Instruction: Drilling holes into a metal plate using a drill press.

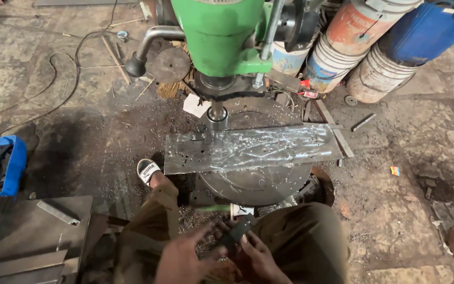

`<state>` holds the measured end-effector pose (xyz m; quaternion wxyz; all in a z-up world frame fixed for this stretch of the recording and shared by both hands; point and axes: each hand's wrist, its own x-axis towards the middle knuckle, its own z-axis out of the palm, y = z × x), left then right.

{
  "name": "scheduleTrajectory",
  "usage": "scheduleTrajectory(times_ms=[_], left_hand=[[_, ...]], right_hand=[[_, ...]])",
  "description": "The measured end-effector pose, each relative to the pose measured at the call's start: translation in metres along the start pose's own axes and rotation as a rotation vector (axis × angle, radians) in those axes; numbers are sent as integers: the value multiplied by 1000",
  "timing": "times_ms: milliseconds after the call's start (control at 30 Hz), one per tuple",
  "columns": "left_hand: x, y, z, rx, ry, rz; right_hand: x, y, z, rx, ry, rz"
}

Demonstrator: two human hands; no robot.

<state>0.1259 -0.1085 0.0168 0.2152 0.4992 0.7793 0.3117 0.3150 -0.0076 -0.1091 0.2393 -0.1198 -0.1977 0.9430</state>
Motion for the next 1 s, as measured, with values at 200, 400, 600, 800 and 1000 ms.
scheduleTrajectory(times_ms=[200, 400, 600, 800, 1000], left_hand=[[-39, -39, 75, 65, -66, -48], [-38, -43, 73, 207, -28, -1], [-34, -30, 45, 280, -160, -85], [-28, -21, 26, 239, -170, -275], [-12, -30, 0, 232, -48, -214]], right_hand=[[-9, 10, -26, -258, -20, -79], [-11, -1, -23, -39, -28, 0], [4, 32, -100, -416, 272, -124], [7, 25, -84, -183, 494, -101], [2, 6, -35, -582, 395, -129]])
